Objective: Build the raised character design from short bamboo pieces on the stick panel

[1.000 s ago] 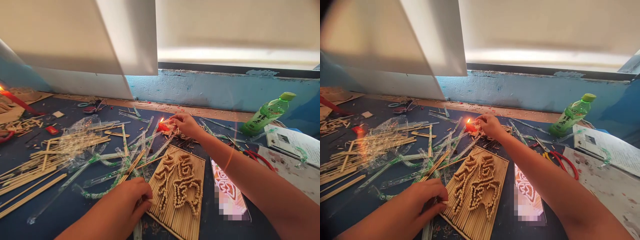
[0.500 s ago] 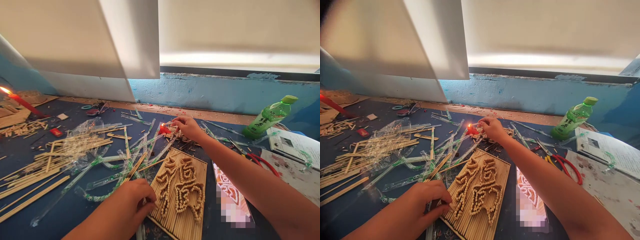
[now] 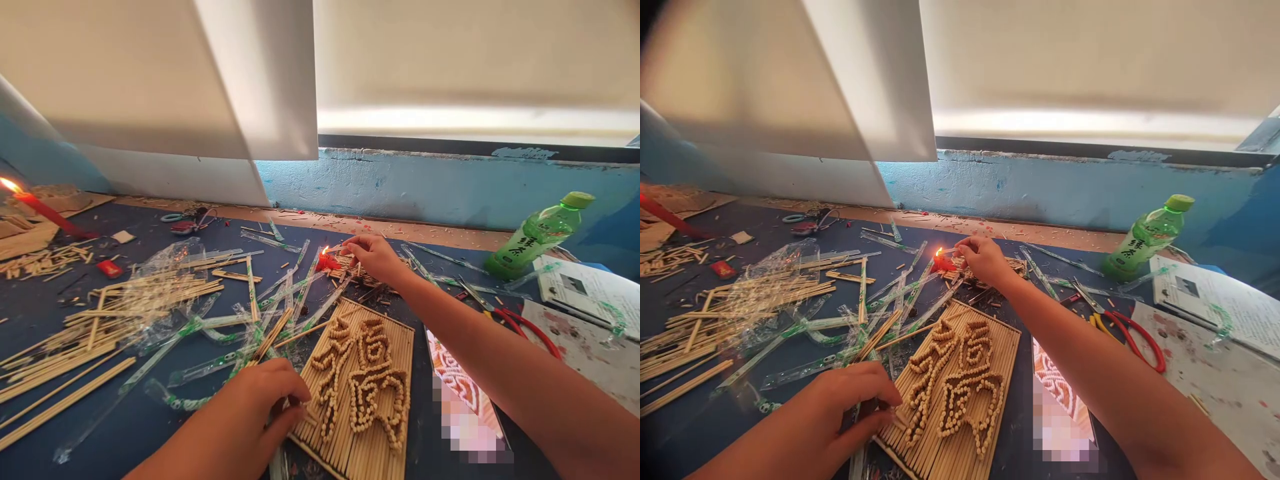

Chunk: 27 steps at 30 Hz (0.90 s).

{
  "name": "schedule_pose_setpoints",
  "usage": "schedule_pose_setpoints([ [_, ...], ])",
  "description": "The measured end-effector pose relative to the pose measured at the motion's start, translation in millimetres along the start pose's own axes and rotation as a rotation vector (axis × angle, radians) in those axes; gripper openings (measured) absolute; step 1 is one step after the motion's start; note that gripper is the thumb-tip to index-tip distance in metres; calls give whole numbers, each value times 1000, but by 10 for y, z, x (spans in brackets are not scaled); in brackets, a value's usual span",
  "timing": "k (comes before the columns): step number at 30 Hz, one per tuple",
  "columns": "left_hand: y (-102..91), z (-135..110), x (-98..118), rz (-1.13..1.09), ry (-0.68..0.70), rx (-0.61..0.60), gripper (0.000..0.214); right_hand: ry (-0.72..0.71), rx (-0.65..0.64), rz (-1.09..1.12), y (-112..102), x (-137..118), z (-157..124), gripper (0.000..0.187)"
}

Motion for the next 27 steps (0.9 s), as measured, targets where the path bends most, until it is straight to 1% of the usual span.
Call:
schedule_pose_setpoints([
  [4,-66,-33,54,-17,-6,14,24,-6,2,15,-6,18,6,29],
  [9,-162,-51,174,-45,-66,-17,24,-4,-3,26,-11,14,-1,30],
  [13,-212,-57,224,-50,-42,-12,26,-7,1,37,-12,-9,-14,31],
  [19,-227,-54,175,-45,-5,53,23,6,3,49,-15,22,-4,31],
  [22,-222,-54,162,-49,11,43,24,14,1,53,-19,42,-3,31],
  [25,-233,-52,153,-62,-18,40,25,21,-3,59,-24,46,-16,31],
  [27,-256,-51,142,-73,-37,69,25,26,-8,68,-23,43,-25,31],
])
Point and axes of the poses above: each hand's wrist, its own z-axis towards the middle knuckle, its own y-axis out of the palm, x = y × z, the point moved 4 cm from there along z, towards the middle knuckle, and after that the axes turned 9 degrees about -z, right-handed, at the moved point
